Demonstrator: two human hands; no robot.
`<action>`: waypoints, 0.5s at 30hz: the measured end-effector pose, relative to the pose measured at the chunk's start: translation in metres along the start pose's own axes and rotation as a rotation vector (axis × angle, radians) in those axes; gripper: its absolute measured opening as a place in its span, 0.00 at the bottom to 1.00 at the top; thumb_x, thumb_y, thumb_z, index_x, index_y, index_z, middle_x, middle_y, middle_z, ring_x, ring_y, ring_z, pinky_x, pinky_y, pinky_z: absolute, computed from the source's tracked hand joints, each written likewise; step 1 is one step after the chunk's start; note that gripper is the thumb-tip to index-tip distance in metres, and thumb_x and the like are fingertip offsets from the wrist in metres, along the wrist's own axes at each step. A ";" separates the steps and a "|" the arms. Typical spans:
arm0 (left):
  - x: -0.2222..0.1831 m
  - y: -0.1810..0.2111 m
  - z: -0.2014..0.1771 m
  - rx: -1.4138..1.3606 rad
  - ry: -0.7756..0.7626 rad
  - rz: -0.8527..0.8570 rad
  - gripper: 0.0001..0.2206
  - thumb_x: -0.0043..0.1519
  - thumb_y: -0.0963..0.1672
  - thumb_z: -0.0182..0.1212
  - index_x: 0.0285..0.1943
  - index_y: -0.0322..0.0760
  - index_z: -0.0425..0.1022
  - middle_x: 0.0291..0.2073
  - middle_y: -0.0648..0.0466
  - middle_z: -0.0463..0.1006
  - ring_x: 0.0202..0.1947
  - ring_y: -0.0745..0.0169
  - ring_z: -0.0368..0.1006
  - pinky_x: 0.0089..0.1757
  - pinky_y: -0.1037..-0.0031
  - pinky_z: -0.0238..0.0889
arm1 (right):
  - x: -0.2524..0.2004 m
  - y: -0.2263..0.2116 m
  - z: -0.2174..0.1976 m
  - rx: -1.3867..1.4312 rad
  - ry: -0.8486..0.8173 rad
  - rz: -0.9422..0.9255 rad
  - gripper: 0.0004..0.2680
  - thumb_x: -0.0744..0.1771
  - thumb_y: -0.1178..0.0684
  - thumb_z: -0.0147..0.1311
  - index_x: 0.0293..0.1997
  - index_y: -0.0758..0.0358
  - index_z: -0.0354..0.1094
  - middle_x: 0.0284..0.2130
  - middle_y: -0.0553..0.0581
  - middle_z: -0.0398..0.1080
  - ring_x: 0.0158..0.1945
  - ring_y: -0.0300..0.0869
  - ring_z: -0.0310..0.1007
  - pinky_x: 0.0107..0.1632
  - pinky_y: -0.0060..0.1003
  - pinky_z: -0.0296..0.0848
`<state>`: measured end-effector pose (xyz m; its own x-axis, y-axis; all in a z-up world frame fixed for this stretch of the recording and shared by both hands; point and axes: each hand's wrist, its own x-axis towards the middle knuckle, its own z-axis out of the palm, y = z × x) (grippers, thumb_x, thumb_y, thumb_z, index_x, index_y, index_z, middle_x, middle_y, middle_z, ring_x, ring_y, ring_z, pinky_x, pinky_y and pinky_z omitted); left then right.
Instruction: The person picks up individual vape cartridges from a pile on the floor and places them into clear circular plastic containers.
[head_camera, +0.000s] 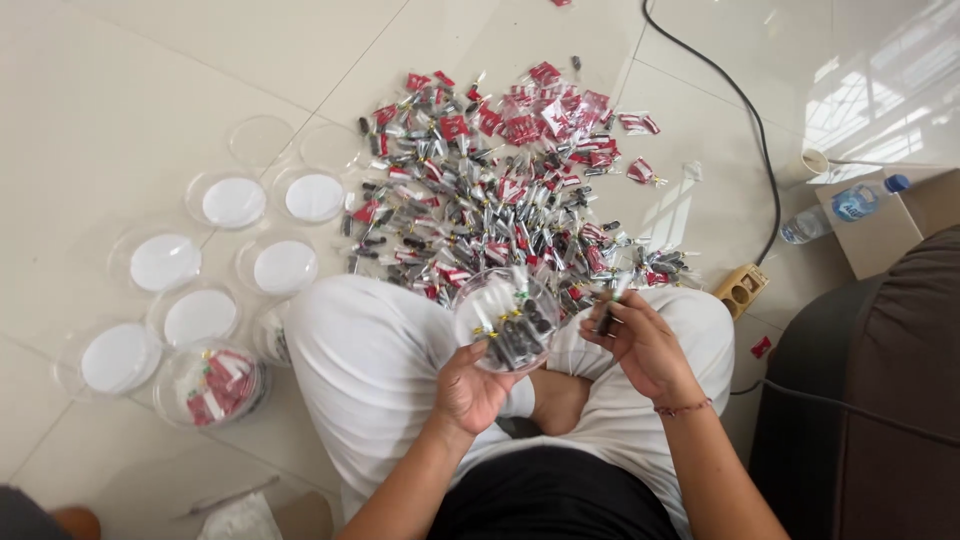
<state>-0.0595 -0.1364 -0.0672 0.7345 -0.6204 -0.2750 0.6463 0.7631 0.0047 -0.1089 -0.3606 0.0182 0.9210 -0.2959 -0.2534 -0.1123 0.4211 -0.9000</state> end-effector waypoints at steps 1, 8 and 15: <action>-0.003 -0.009 0.001 -0.010 0.001 0.011 0.28 0.56 0.41 0.55 0.69 0.32 0.65 0.64 0.37 0.71 0.64 0.28 0.65 0.58 0.30 0.55 | -0.007 0.003 -0.008 -0.009 -0.009 0.008 0.04 0.71 0.58 0.45 0.48 0.62 0.66 0.35 0.59 0.73 0.40 0.49 0.79 0.46 0.45 0.80; -0.012 -0.025 0.004 0.073 -0.022 -0.052 0.31 0.57 0.54 0.62 0.68 0.37 0.67 0.62 0.40 0.73 0.59 0.36 0.71 0.54 0.36 0.66 | -0.053 -0.010 0.039 -0.225 0.122 -0.149 0.06 0.71 0.59 0.49 0.50 0.69 0.69 0.31 0.56 0.70 0.36 0.42 0.75 0.42 0.35 0.76; 0.004 -0.021 -0.013 0.022 0.006 -0.073 0.31 0.59 0.57 0.60 0.65 0.35 0.70 0.58 0.40 0.77 0.53 0.41 0.77 0.53 0.43 0.71 | -0.039 0.018 0.074 -0.518 0.010 -0.164 0.11 0.61 0.62 0.69 0.45 0.69 0.77 0.27 0.59 0.80 0.27 0.36 0.75 0.30 0.29 0.75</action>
<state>-0.0728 -0.1529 -0.0814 0.6840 -0.6733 -0.2808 0.7027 0.7115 0.0057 -0.1188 -0.2778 0.0379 0.9385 -0.3318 -0.0961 -0.1390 -0.1082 -0.9844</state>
